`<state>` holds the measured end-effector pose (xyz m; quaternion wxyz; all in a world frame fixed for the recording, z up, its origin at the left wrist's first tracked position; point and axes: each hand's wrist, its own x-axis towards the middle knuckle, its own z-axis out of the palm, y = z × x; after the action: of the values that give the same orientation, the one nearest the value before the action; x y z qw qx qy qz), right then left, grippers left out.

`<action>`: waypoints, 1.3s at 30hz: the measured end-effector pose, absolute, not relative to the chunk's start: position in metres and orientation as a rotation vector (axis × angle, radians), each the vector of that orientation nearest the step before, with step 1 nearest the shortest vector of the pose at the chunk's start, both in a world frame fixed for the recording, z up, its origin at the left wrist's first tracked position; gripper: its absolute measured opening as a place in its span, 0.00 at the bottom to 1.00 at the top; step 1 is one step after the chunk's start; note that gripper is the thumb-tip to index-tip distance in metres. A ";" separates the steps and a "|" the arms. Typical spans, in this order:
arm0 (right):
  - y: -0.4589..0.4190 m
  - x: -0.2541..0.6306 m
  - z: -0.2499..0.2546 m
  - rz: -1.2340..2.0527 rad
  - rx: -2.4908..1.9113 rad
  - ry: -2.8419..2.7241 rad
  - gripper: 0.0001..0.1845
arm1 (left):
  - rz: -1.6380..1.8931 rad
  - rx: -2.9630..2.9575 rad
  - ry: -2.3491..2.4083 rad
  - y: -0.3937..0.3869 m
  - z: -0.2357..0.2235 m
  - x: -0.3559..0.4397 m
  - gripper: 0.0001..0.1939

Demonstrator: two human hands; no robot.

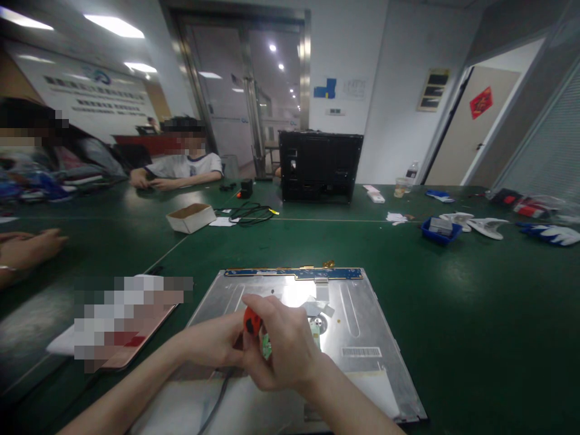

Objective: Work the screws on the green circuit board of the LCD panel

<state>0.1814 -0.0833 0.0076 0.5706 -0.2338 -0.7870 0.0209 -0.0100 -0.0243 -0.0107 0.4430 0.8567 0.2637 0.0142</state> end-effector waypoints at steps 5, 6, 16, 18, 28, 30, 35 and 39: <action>-0.084 0.181 0.007 0.024 -0.577 -1.836 0.26 | 0.074 2.137 0.642 -0.025 -0.012 -0.010 0.08; -0.084 0.181 0.007 0.015 -0.585 -1.833 0.26 | 0.076 2.136 0.632 -0.025 -0.012 -0.011 0.08; -0.083 0.178 0.007 -0.067 -0.603 -1.814 0.17 | 0.080 2.132 0.652 -0.026 -0.015 -0.011 0.05; -0.083 0.179 0.008 -0.042 -0.591 -1.829 0.19 | 0.081 2.131 0.670 -0.027 -0.013 -0.010 0.05; -0.084 0.181 0.009 0.041 -0.548 -1.844 0.27 | 0.082 2.105 0.659 -0.029 -0.008 -0.009 0.07; -0.084 0.181 0.008 0.028 -0.556 -1.841 0.25 | 0.088 2.109 0.666 -0.029 -0.009 -0.010 0.08; -0.081 0.179 0.007 -0.018 -0.561 -1.809 0.20 | 0.068 2.141 0.677 -0.028 -0.011 -0.011 0.06; -0.082 0.178 0.007 -0.061 -0.590 -1.809 0.16 | 0.066 2.147 0.693 -0.026 -0.014 -0.012 0.07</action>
<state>0.1781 -0.0816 0.0074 0.5802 -0.2523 -0.7740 -0.0262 -0.0116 -0.0264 -0.0137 0.4281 0.8596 0.2776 0.0265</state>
